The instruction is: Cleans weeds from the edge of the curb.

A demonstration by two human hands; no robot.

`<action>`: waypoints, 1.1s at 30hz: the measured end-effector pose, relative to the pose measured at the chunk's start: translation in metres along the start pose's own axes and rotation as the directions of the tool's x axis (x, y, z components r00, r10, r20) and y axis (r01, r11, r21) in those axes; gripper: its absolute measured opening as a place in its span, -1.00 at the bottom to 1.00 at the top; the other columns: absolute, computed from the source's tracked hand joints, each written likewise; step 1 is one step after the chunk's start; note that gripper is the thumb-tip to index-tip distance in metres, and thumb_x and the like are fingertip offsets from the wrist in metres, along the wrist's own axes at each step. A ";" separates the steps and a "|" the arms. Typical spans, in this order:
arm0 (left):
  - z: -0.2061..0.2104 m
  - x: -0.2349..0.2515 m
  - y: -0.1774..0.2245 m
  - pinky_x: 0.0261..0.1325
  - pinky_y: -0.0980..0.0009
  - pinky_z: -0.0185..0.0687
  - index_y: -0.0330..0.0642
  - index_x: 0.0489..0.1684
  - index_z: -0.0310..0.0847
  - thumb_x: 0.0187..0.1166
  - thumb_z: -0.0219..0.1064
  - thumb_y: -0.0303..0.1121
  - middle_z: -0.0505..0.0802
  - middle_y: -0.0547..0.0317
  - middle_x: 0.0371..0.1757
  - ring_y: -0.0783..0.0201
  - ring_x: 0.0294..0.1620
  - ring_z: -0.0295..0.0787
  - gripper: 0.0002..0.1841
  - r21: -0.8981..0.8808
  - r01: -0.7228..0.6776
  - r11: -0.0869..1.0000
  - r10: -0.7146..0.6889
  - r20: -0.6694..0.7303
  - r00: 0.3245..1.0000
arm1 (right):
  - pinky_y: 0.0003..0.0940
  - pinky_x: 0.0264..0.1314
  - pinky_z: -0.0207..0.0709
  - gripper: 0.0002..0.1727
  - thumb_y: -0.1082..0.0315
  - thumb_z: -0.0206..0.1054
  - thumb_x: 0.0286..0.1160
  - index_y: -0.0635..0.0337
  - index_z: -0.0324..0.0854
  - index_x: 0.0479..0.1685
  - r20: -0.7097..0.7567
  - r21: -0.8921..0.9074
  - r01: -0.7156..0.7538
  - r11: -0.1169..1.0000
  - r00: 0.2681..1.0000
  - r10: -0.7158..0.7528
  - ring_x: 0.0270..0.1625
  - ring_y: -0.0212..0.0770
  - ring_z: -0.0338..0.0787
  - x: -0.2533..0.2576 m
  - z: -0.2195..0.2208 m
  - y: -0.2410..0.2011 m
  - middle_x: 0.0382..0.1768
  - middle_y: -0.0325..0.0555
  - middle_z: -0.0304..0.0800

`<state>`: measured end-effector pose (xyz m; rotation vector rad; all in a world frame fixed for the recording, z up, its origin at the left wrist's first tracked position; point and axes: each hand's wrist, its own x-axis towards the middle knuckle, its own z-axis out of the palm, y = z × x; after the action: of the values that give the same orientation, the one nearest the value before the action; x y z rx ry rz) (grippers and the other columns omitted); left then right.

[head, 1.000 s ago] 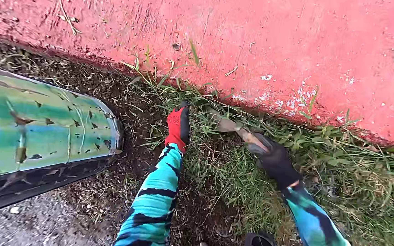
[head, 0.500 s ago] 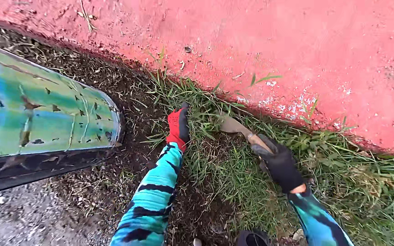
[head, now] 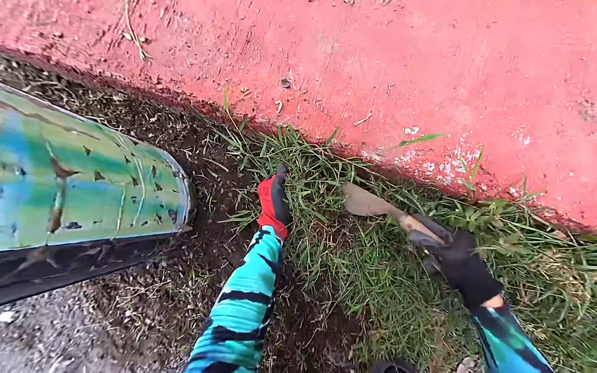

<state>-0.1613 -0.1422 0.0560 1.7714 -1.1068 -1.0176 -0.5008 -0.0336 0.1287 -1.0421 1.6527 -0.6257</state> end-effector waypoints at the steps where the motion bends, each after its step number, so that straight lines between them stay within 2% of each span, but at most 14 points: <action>1: 0.007 0.004 0.004 0.14 0.18 0.69 -0.13 0.23 0.66 0.81 0.05 -0.04 0.81 0.12 0.07 0.32 0.07 0.73 -0.59 -0.081 0.002 0.997 -0.007 -0.057 0.998 | -0.20 -0.23 0.79 -0.42 0.17 0.49 0.49 0.09 0.60 0.52 0.002 -0.001 -0.016 1.000 1.000 0.016 -0.28 -0.22 0.83 0.005 0.006 -0.001 -0.01 -0.02 0.86; 4: 0.014 0.014 0.018 0.21 0.30 0.66 -0.35 0.13 0.68 0.81 0.07 -0.19 0.81 0.03 0.03 0.37 0.05 0.73 -0.61 -0.155 0.036 0.987 -0.057 -0.134 0.989 | 0.08 0.08 0.73 -0.34 -0.10 0.46 0.49 -0.07 0.59 0.58 0.026 -0.219 -0.012 0.976 1.000 0.018 -0.10 -0.03 0.86 0.023 0.039 -0.014 -0.01 0.08 0.87; 6: 0.012 0.020 0.015 0.29 0.21 0.63 -0.35 0.17 0.68 0.81 0.05 -0.17 0.81 -0.05 0.11 0.29 0.13 0.72 -0.58 -0.088 0.030 0.996 -0.040 -0.114 0.993 | 0.19 0.27 0.66 -0.30 -0.18 0.40 0.51 -0.01 0.59 0.57 0.004 -0.374 0.120 0.920 0.992 -0.128 0.09 0.08 0.86 0.015 0.046 -0.020 0.05 0.14 0.88; 7: 0.012 0.010 0.012 0.35 0.14 0.61 -0.32 0.23 0.69 0.81 0.04 -0.11 0.81 -0.08 0.18 0.24 0.22 0.72 -0.54 -0.039 0.032 0.999 -0.035 -0.085 0.996 | 0.24 0.16 0.70 -0.32 -0.19 0.33 0.55 0.02 0.61 0.56 -0.005 -0.487 0.229 0.843 0.964 -0.265 0.04 0.14 0.89 0.001 0.049 -0.021 0.01 0.15 0.90; 9: 0.005 -0.007 0.005 0.31 -0.03 0.62 -0.14 0.35 0.64 0.81 -0.02 0.11 0.79 -0.06 0.25 0.13 0.28 0.72 -0.45 0.042 0.025 0.999 -0.024 -0.040 0.999 | 0.15 -0.32 0.72 -0.43 -0.12 0.24 0.60 -0.03 0.71 0.45 0.034 -0.702 0.429 0.569 0.818 -0.575 -0.29 0.15 0.90 -0.016 0.048 -0.036 -0.23 0.12 0.90; 11: -0.002 -0.036 -0.004 0.33 -0.05 0.64 -0.17 0.36 0.65 0.85 -0.08 0.03 0.80 -0.08 0.24 0.11 0.28 0.73 -0.46 0.012 0.061 0.998 -0.060 -0.047 0.997 | 0.08 -0.48 0.64 -0.52 -0.07 0.24 0.60 -0.17 0.76 0.40 0.100 -0.789 0.476 0.387 0.723 -0.684 -0.40 0.11 0.85 -0.038 0.035 -0.052 -0.34 0.06 0.86; 13: -0.001 -0.059 -0.003 0.25 0.03 0.68 -0.34 0.21 0.67 0.87 -0.09 -0.11 0.82 -0.16 0.09 0.12 0.15 0.76 -0.50 -0.004 0.096 0.995 -0.096 -0.067 0.993 | 0.11 -0.49 0.62 -0.53 -0.09 0.23 0.58 -0.24 0.77 0.37 0.129 -0.822 0.464 0.331 0.718 -0.684 -0.39 0.14 0.85 -0.062 0.004 -0.068 -0.32 0.07 0.86; 16: -0.011 -0.066 0.017 0.38 -0.10 0.57 -0.41 0.39 0.56 0.85 0.01 -0.19 0.77 -0.36 0.21 -0.09 0.29 0.71 -0.54 0.291 0.153 0.945 -0.154 -0.018 0.988 | 0.19 -0.46 0.61 -0.45 -0.24 0.19 0.50 -0.29 0.78 0.36 0.132 -0.837 0.413 0.359 0.789 -0.599 -0.34 0.12 0.86 -0.099 -0.058 -0.085 -0.28 -0.01 0.88; 20: -0.014 -0.032 0.057 0.50 -0.53 0.31 -0.09 0.83 0.12 0.63 0.11 0.36 0.34 -0.49 0.73 -0.51 0.68 0.31 -0.10 0.588 0.167 0.791 -0.133 -0.100 0.986 | 0.33 -0.29 0.63 -0.36 -0.38 0.20 0.39 -0.30 0.78 0.33 0.093 -0.866 0.302 0.399 0.880 -0.466 -0.20 0.20 0.89 -0.122 -0.100 -0.077 -0.19 0.04 0.92; 22: 0.003 -0.008 0.073 0.60 -0.60 0.08 -0.13 0.94 -0.14 0.61 0.10 0.40 0.11 -0.48 0.84 -0.54 0.81 0.03 0.03 0.643 0.136 0.754 -0.121 -0.068 0.990 | 0.37 -0.31 0.63 -0.38 -0.31 0.23 0.40 -0.24 0.78 0.34 0.101 -0.885 0.264 0.385 0.913 -0.395 -0.20 0.29 0.90 -0.118 -0.088 -0.077 -0.21 0.11 0.92; 24: 0.029 0.015 0.082 0.64 -0.57 0.02 -0.15 0.96 -0.26 0.66 0.06 0.36 0.06 -0.42 0.88 -0.46 0.86 -0.04 0.02 0.698 0.169 0.696 -0.182 -0.055 0.982 | 0.38 -0.33 0.62 -0.41 -0.26 0.26 0.41 -0.21 0.79 0.33 0.094 -0.897 0.233 0.376 0.931 -0.352 -0.22 0.31 0.89 -0.112 -0.077 -0.077 -0.25 0.13 0.92; 27: 0.048 0.027 0.083 0.53 -0.54 0.26 -0.24 0.92 -0.09 0.76 0.06 0.17 0.17 -0.49 0.83 -0.51 0.79 0.11 -0.13 0.793 0.160 0.588 -0.147 -0.090 0.985 | 0.31 -0.42 0.61 -0.45 -0.21 0.29 0.39 -0.20 0.81 0.28 0.075 -0.909 0.211 0.358 0.930 -0.360 -0.30 0.27 0.89 -0.113 -0.069 -0.080 -0.31 0.09 0.90; 30: 0.041 0.036 0.081 0.46 -0.38 0.47 -0.36 0.83 0.05 0.85 -0.03 0.03 0.58 -0.55 0.51 -0.46 0.55 0.53 -0.27 0.810 0.109 0.577 -0.119 -0.049 0.992 | 0.29 -0.43 0.62 -0.45 -0.20 0.27 0.39 -0.18 0.83 0.25 0.063 -0.908 0.211 0.362 0.923 -0.380 -0.30 0.25 0.89 -0.115 -0.066 -0.078 -0.32 0.08 0.90; 33: 0.032 0.048 0.088 0.49 -0.36 0.45 -0.38 0.79 0.09 0.91 -0.13 -0.05 0.69 -0.52 0.40 -0.41 0.49 0.62 -0.36 0.804 0.063 0.591 -0.145 0.029 0.989 | 0.31 -0.36 0.63 -0.46 -0.23 0.30 0.38 -0.18 0.83 0.21 0.037 -0.892 0.179 0.415 0.944 -0.327 -0.23 0.26 0.90 -0.111 -0.069 -0.080 -0.29 0.08 0.90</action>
<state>-0.2023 -0.2195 0.1139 2.5455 -1.7211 -0.6830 -0.5300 0.0182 0.2701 -2.0996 1.9985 0.0868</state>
